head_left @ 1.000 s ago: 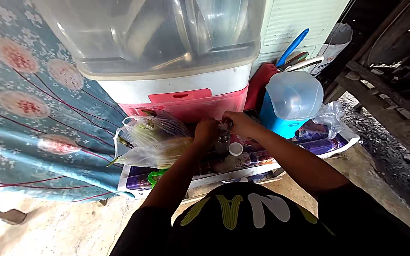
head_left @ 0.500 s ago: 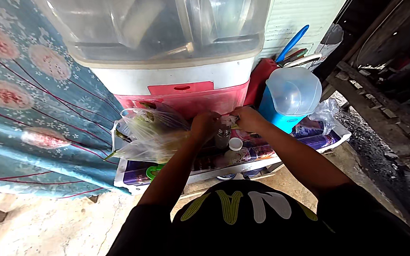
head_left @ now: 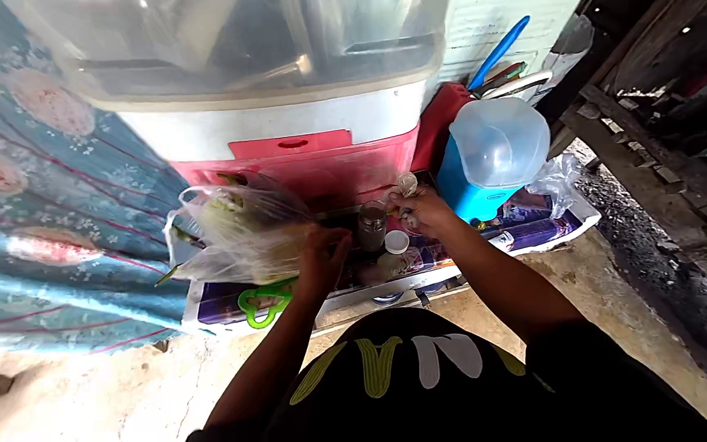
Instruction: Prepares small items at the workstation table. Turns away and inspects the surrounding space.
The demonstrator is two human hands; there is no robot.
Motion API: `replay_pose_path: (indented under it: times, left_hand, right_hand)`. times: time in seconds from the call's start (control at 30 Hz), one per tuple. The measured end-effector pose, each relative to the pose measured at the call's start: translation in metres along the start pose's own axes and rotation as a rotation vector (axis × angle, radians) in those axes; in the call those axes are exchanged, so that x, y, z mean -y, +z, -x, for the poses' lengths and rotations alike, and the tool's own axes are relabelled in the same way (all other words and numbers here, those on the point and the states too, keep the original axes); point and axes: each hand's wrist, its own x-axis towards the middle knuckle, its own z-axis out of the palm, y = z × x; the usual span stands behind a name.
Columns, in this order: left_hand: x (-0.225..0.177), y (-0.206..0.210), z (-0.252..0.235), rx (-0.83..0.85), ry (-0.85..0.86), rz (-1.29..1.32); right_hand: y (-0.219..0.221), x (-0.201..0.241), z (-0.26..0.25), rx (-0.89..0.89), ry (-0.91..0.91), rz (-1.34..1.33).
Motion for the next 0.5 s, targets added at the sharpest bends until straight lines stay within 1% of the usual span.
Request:
replay_pose_path:
  times: [0.03,0.1,0.17,0.27,0.33,0.4,0.5]
  left_hand:
    - [-0.001,0.003,0.004,0.015,-0.002,0.01]
    - [-0.002,0.011,0.013,0.046,0.025,0.019]
    - [-0.002,0.02,0.022,0.101,0.054,0.019]
    - [-0.003,0.033,0.033,0.24,0.095,-0.001]
    - [-0.005,0.044,0.036,0.384,0.127,-0.004]
    - [-0.008,0.059,0.034,0.518,0.166,0.001]
    - [-0.023,0.093,0.029,0.633,0.157,0.035]
  right_hand:
    - [-0.002,-0.003,0.001,0.023,0.081,-0.137]
    - [-0.009,-0.012,0.002,0.057,0.16,-0.33]
    - [-0.017,-0.02,0.005,0.092,0.174,-0.442]
    - [-0.039,-0.023,0.024,0.103,0.198,-0.534]
    - [-0.066,-0.028,0.04,0.1,0.176,-0.548]
    - [-0.102,-0.034,0.062,0.055,0.122,-0.524]
    - [-0.168,-0.046,0.1,-0.126,0.079,-0.518]
